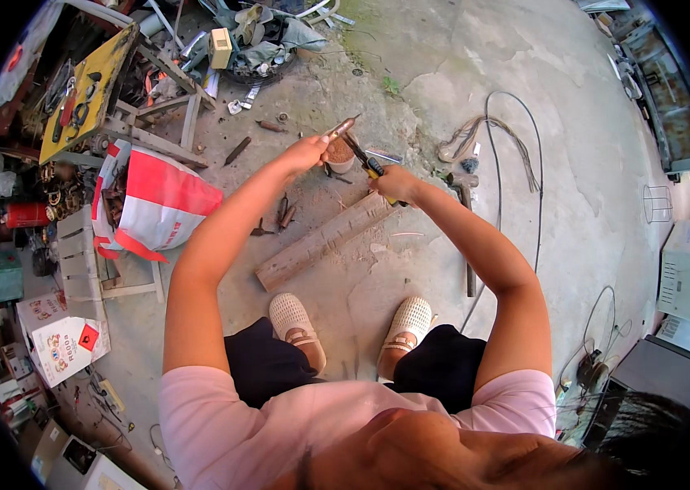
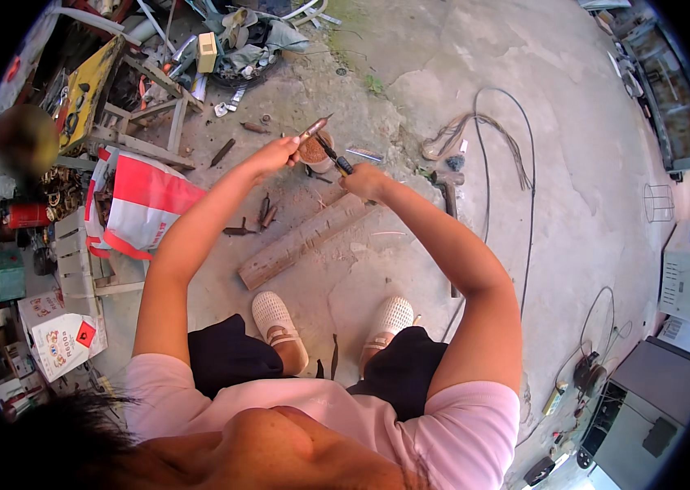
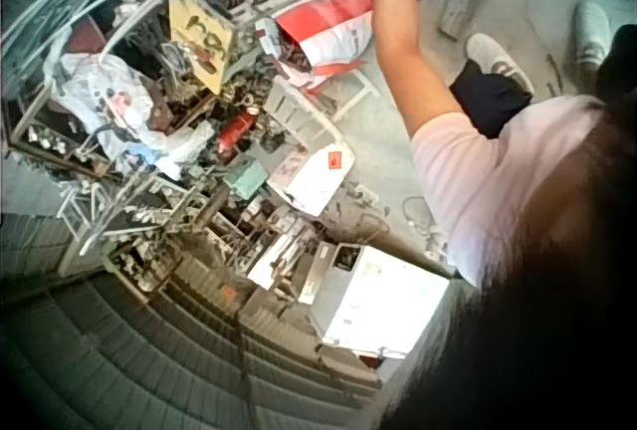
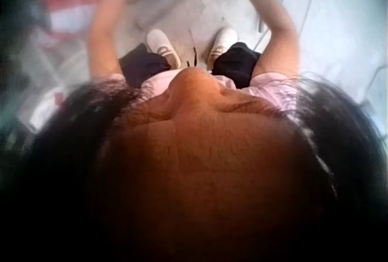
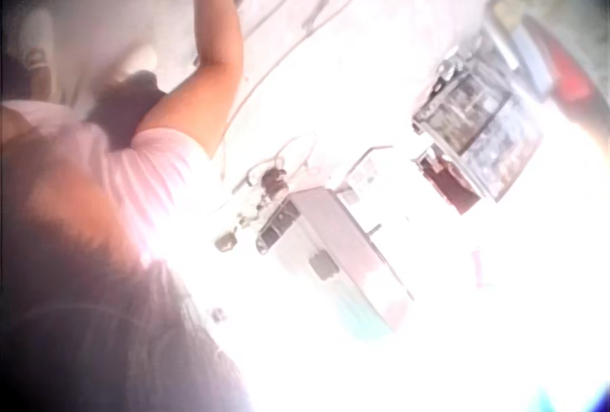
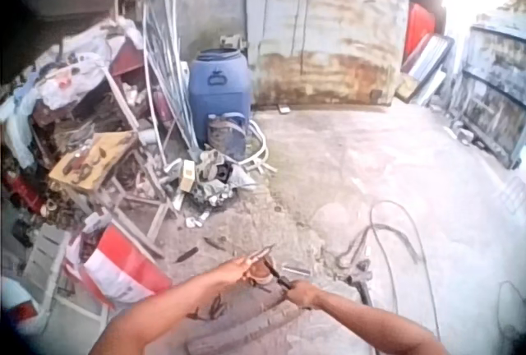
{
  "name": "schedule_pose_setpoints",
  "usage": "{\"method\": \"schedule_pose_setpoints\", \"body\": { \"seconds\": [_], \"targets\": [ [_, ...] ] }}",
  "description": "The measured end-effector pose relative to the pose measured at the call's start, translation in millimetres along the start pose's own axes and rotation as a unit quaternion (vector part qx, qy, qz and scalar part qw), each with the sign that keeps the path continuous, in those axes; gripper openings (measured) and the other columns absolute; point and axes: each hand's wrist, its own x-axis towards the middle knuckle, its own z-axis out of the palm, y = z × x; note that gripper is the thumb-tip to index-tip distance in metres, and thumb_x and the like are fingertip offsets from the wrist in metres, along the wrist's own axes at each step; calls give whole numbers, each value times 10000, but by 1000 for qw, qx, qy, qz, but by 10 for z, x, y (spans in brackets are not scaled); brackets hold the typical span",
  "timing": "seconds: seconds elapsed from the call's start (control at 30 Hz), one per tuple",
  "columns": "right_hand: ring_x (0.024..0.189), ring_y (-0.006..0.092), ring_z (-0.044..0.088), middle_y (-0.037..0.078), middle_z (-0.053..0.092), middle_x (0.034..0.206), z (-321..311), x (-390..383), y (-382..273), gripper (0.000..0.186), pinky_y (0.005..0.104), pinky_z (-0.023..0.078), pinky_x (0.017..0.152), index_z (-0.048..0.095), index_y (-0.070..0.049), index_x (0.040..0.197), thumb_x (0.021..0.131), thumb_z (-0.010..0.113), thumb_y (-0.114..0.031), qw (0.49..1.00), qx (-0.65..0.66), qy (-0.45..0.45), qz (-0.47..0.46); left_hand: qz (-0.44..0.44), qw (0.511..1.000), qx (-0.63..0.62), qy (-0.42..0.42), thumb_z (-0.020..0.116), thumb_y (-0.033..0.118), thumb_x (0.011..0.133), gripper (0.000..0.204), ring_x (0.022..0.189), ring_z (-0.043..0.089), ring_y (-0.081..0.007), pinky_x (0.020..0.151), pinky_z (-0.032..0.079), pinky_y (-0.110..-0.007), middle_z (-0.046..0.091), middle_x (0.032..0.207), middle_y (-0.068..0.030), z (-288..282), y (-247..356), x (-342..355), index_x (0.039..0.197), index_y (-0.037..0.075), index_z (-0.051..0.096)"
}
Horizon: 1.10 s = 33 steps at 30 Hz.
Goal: The person holds a metal part with pliers and taps it with a hammer. They handle several small metal pieces and place them into a small container.
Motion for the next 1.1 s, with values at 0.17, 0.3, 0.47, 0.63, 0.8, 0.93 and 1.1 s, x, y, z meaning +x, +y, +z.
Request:
{"method": "schedule_pose_setpoints", "body": {
  "seconds": [0.17,0.3,0.47,0.63,0.8,0.93,1.1],
  "targets": [
    [736,155,560,51,596,799,54,117,179,219,311,445,659,608,-15,890,837,624,-226,998,42,-28,-39,-25,999,-25,-1,346,373,1027,385,703,417,-68,674,388,-232,482,777,51,22,193,-155,1094,66,569],
    [743,147,556,44,592,816,99,150,242,199,305,446,668,583,-28,920,836,620,-205,993,67,-38,-95,12,998,48,36,387,372,1014,364,710,435,-87,674,390,-246,501,782,32,45,124,-170,1076,65,573],
    [754,148,553,47,591,823,37,60,187,206,306,444,671,587,-28,946,838,615,-201,994,53,-46,-85,15,989,109,97,428,401,991,391,749,478,-135,694,406,-287,539,812,-15,174,187,-230,1056,42,571],
    [761,155,551,52,589,819,24,-43,60,239,308,438,681,593,-21,974,841,612,-219,995,28,-53,-84,40,978,164,124,430,406,985,408,790,525,-185,721,424,-330,575,846,-65,187,108,-188,1059,27,561],
    [765,154,546,50,584,810,30,-37,58,237,303,433,688,592,-22,969,841,611,-222,995,34,-49,-79,53,959,238,144,423,413,981,416,905,599,-310,783,447,-397,625,947,-164,201,175,-240,1079,33,559],
    [766,146,543,48,582,807,60,-6,57,222,302,430,688,591,-24,943,844,610,-221,994,65,-56,-65,69,944,284,156,411,420,980,425,983,594,-370,819,449,-435,627,1015,-199,192,182,-293,1113,40,548],
    [748,142,544,46,582,804,57,38,54,210,302,429,680,591,-25,913,845,614,-223,994,73,-71,-48,56,928,331,161,400,415,981,420,1016,580,-396,839,447,-462,625,1056,-208,206,232,-331,1159,55,526]
  ]
}}
